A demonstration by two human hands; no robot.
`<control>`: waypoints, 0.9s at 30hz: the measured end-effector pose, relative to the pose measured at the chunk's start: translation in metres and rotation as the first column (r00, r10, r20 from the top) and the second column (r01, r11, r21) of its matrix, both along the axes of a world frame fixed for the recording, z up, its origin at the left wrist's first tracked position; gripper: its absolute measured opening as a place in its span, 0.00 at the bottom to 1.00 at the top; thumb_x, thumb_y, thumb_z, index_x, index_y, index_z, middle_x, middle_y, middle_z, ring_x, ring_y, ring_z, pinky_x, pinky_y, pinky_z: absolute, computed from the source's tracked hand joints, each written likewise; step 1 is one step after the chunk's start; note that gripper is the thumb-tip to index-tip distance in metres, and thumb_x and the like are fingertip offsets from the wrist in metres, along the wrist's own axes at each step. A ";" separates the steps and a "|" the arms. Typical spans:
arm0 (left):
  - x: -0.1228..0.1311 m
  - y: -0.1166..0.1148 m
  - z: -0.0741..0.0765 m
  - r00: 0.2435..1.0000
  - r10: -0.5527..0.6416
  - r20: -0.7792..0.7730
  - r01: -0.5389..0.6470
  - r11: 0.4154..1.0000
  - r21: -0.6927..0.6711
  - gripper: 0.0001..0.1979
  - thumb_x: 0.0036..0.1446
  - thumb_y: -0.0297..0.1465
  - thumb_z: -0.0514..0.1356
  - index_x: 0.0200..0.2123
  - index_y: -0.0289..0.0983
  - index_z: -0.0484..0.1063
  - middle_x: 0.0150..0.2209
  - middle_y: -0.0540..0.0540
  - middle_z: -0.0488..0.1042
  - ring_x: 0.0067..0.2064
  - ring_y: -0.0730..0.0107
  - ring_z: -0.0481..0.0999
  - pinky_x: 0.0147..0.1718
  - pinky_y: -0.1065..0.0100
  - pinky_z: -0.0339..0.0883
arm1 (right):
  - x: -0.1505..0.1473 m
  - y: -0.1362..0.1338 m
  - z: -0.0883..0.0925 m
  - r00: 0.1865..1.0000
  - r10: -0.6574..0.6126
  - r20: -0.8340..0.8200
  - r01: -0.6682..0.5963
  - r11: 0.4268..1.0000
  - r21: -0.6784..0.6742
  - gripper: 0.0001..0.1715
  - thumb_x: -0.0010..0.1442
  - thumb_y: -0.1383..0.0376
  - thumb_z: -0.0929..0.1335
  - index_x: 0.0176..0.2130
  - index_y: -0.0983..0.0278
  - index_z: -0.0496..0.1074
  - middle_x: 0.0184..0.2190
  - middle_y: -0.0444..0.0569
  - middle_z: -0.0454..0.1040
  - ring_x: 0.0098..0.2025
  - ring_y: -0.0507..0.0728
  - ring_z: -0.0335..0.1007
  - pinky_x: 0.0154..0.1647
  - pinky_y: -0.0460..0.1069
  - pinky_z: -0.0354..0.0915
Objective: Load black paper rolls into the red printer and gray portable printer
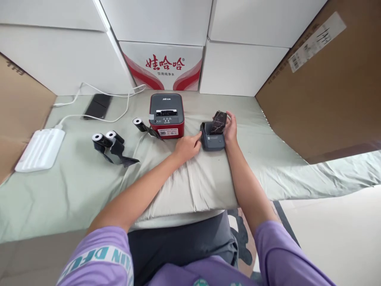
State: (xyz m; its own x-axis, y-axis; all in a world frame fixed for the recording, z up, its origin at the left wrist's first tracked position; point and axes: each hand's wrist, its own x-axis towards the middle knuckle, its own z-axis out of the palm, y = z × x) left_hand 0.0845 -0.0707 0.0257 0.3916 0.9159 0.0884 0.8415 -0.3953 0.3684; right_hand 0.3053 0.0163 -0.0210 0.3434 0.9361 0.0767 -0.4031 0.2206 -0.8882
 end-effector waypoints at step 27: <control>-0.005 0.005 0.006 0.999 -0.005 0.047 0.008 0.998 -0.062 0.26 0.68 0.32 0.52 0.67 0.45 0.72 0.47 0.41 0.85 0.47 0.58 0.83 0.45 0.62 0.72 | -0.008 -0.007 0.014 0.999 -0.028 0.031 0.029 0.999 -0.026 0.36 0.51 0.33 0.69 0.47 0.53 0.66 0.45 0.48 0.77 0.56 0.63 0.78 0.46 0.60 0.79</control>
State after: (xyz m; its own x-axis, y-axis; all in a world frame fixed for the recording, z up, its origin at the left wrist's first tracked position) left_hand 0.0799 -0.0661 0.0316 0.3940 0.9178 0.0497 0.8203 -0.3755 0.4313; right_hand 0.2970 0.0091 -0.0075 0.3676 0.9279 0.0626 -0.3693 0.2074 -0.9059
